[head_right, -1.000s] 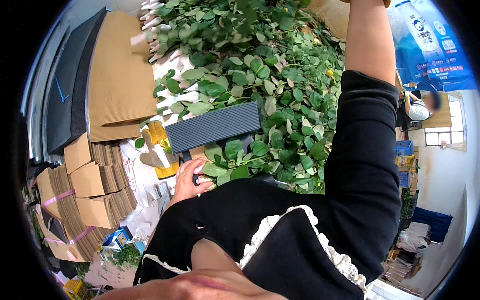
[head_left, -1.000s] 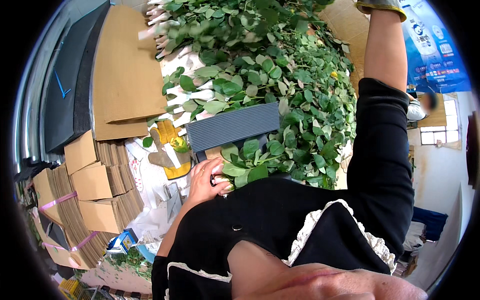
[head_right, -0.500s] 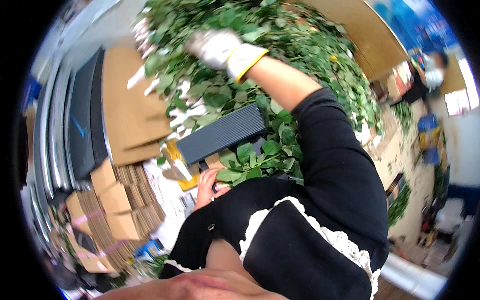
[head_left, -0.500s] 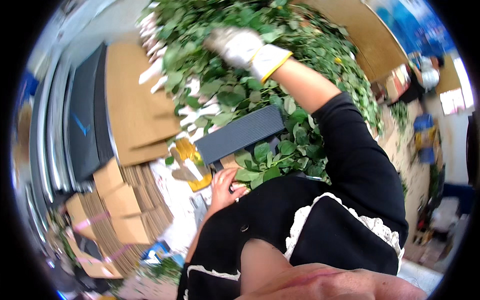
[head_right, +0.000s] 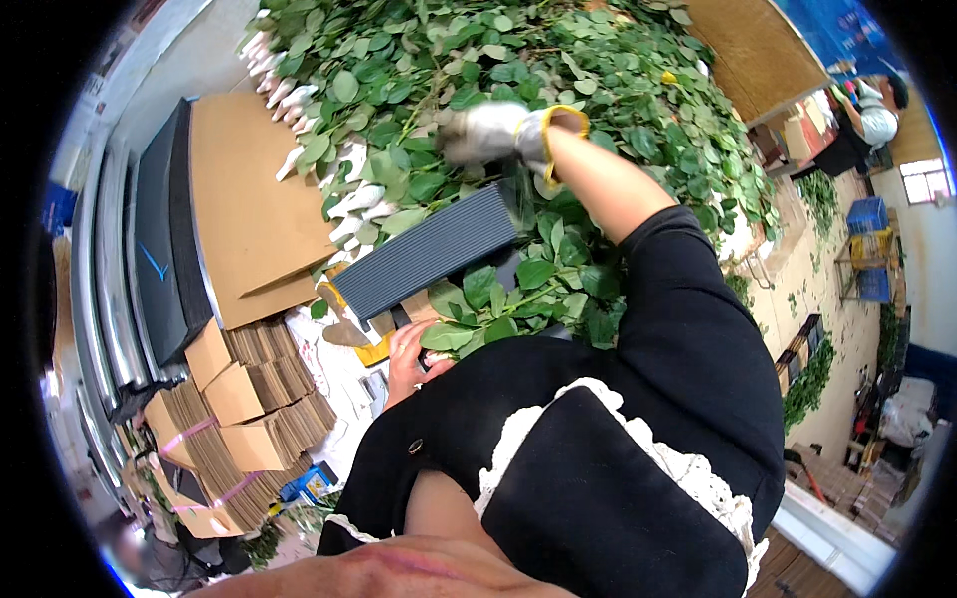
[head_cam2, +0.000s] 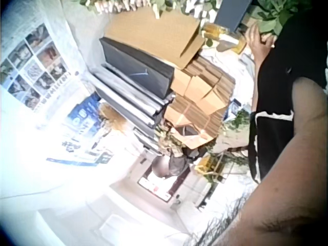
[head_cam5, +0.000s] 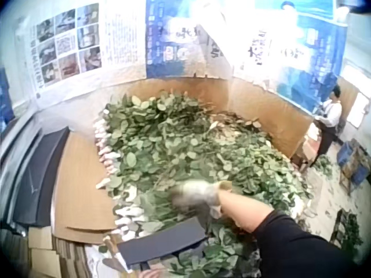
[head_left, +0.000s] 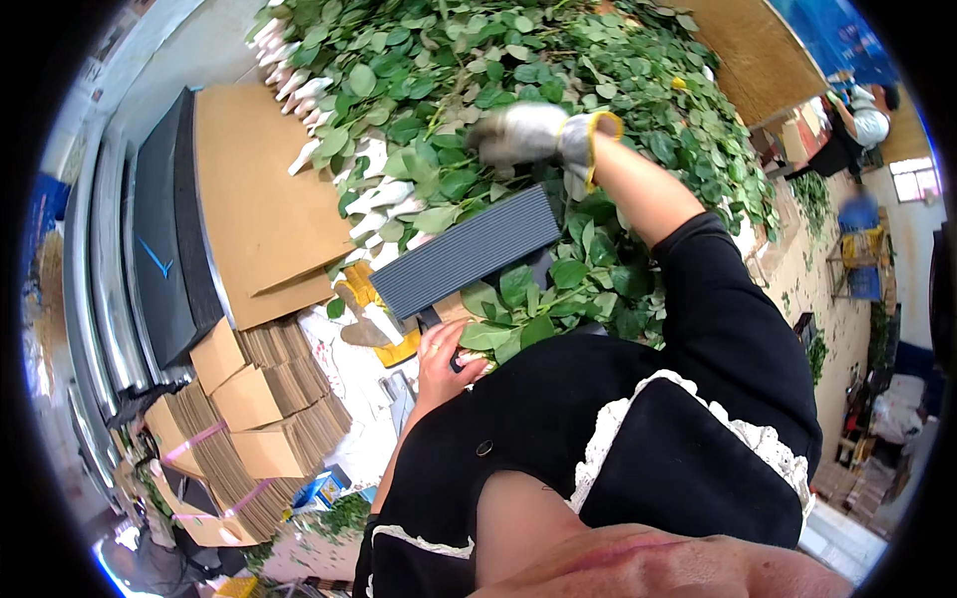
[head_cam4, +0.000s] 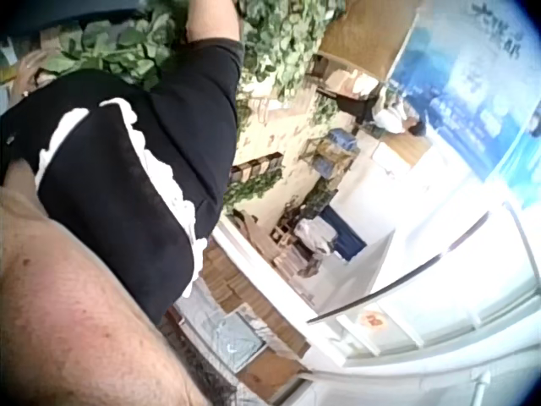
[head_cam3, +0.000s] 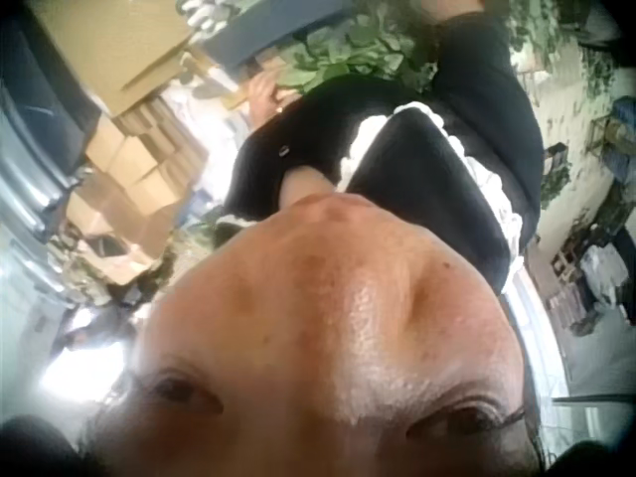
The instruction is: The person arranges pink roses and green leaves into a black rectangular box. They place the flowers and leaves into the box, then cover them with a piece of cardboard and a black lid.
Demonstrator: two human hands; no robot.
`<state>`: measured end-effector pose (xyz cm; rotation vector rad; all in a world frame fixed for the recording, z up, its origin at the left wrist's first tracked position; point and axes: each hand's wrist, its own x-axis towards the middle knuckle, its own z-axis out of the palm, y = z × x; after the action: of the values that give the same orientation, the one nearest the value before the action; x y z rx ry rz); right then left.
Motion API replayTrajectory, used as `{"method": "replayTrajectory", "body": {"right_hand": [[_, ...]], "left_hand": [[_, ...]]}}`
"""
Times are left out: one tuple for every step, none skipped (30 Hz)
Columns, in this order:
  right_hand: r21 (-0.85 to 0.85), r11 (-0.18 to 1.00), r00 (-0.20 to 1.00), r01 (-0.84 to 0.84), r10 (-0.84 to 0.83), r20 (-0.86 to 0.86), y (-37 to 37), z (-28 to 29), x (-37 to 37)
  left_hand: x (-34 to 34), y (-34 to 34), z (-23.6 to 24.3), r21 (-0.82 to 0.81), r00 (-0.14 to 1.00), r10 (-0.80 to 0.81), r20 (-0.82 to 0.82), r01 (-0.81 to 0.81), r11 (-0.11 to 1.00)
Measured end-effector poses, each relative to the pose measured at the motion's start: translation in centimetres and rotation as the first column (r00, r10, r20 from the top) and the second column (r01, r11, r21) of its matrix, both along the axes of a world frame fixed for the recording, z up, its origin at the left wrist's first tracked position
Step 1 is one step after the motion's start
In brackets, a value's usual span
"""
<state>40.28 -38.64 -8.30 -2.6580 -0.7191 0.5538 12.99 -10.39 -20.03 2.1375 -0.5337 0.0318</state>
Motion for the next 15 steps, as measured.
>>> {"method": "replayTrajectory", "body": {"right_hand": [[0.066, 0.976, 0.964, 0.206, -0.214, 0.159, 0.0, 2.0, 1.3], [0.155, 0.907, 0.858, 0.392, -0.421, 0.295, -0.3, 2.4, 3.3], [0.111, 0.950, 0.811, 0.291, -0.306, 0.498, -1.0, 1.6, 5.4], [0.043, 0.978, 0.717, 0.203, -0.178, 0.673, -2.0, 0.8, 7.7], [-0.065, 0.975, 0.797, 0.211, -0.133, 0.589, -1.8, -1.3, 9.9], [-0.025, 0.959, 0.881, 0.281, -0.247, 0.404, -1.1, -3.8, 11.4], [-0.190, 0.969, 0.909, 0.157, -0.067, 0.412, 0.6, -4.9, 11.0], [-0.349, 0.936, 0.913, 0.035, 0.113, 0.392, 2.0, -5.9, 10.5], [-0.408, 0.910, 0.962, 0.076, 0.040, 0.269, 2.5, -6.8, 11.5], [-0.409, 0.896, 0.976, 0.171, -0.096, 0.197, 3.9, -5.7, 11.4], [-0.316, 0.930, 0.952, 0.188, -0.094, 0.290, 3.9, -4.1, 12.0], [-0.234, 0.948, 0.917, 0.214, -0.112, 0.384, 2.7, -1.4, 12.2], [0.109, 0.923, 0.814, 0.368, -0.377, 0.443, 1.7, 2.4, 11.9], [0.449, 0.771, 0.674, 0.452, -0.625, 0.395, 0.7, 7.1, 10.9], [0.856, 0.193, 0.591, 0.480, -0.792, -0.153, 0.5, 11.9, 9.0]], "left_hand": [[0.0, -0.1, 0.6, -0.008, 1.000, 0.003, -0.030, -0.003, 1.000], [0.1, -0.2, 1.0, -0.024, 0.998, 0.004, -0.062, -0.006, 1.000], [0.1, -0.3, 1.4, -0.025, 0.996, 0.010, -0.091, -0.012, 1.000], [0.2, -0.5, 1.9, -0.017, 0.994, -0.004, -0.113, 0.002, 1.000], [0.6, -0.5, 2.3, -0.007, 0.991, -0.025, -0.133, 0.024, 1.000], [0.8, -0.6, 2.3, 0.004, 0.988, -0.041, -0.150, 0.042, 0.999], [0.6, -0.5, 1.8, 0.005, 0.991, -0.032, -0.126, 0.033, 0.999], [0.3, -0.5, 1.4, -0.012, 0.993, -0.022, -0.113, 0.020, 1.000], [0.2, -0.5, 1.3, -0.027, 0.995, -0.025, -0.097, 0.022, 0.999], [0.1, -0.5, 1.5, -0.037, 0.997, -0.012, -0.082, 0.009, 0.999], [0.1, -0.4, 1.8, -0.009, 0.996, -0.003, -0.092, 0.002, 1.000], [0.2, -0.6, 1.8, -0.018, 0.995, -0.019, -0.094, 0.017, 1.000], [0.3, -0.6, 1.8, -0.020, 0.995, -0.017, -0.099, 0.015, 1.000], [0.2, -0.5, 2.0, -0.015, 0.994, -0.011, -0.105, 0.010, 1.000], [0.0, -0.3, 2.4, 0.017, 0.987, 0.002, -0.162, 0.001, 1.000]]}}
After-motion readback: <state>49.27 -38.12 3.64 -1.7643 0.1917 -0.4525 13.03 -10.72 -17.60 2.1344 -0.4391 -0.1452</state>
